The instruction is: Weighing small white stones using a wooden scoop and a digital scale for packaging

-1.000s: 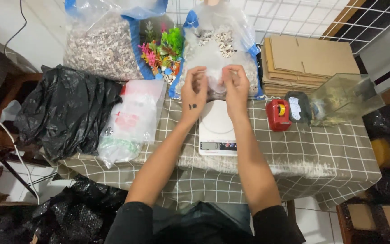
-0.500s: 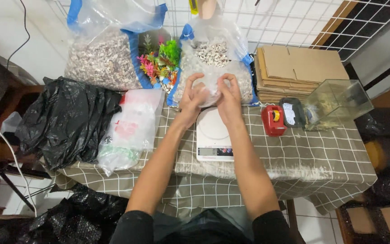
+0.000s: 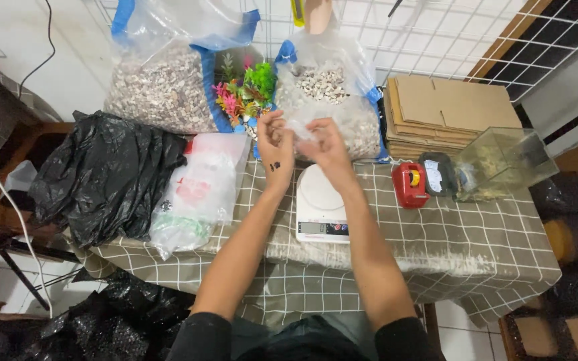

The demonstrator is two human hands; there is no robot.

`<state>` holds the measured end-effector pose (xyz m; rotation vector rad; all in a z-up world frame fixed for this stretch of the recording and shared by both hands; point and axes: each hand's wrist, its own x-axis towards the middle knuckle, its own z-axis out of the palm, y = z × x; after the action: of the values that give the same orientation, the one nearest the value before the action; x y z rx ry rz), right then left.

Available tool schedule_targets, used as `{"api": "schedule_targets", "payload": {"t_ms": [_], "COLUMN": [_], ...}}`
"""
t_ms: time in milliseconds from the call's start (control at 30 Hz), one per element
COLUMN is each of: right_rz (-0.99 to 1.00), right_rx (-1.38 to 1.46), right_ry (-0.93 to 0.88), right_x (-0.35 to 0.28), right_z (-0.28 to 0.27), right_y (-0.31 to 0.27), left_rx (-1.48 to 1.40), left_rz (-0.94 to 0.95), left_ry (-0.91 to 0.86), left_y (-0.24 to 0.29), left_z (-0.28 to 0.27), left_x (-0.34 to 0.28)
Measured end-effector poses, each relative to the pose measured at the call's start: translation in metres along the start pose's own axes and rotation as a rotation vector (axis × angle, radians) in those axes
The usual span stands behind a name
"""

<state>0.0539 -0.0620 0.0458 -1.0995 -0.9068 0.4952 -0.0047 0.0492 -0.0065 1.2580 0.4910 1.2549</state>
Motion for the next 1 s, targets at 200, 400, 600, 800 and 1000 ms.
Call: {"api": "schedule_targets", "payload": {"t_ms": [200,400,600,800,1000], "right_rz": [-0.220,0.007,0.119,0.041,-0.091], "right_rx": [-0.252,0.085,0.343,0.318,-0.105], "right_ry": [0.125,0.262,0.348,0.237,0.155], "right_x": [0.023,0.017,0.019,0.014,0.008], "right_z": [-0.024,-0.025,-0.027,-0.029,-0.017], "right_y": [0.058,0.058,0.050,0.037,0.021], "left_rx": [-0.128,-0.542,-0.263,0.043,0.075], "left_rz": [-0.166,-0.387,-0.140,-0.043,0.028], "left_ry": [0.040,-0.309,-0.515,-0.271,-0.137], "left_y": [0.018,0.004,-0.009,0.006,0.019], "left_z": [0.004,0.016,0.013,0.012,-0.005], "left_x": [-0.011,-0.009,-0.014,-0.020,0.000]}}
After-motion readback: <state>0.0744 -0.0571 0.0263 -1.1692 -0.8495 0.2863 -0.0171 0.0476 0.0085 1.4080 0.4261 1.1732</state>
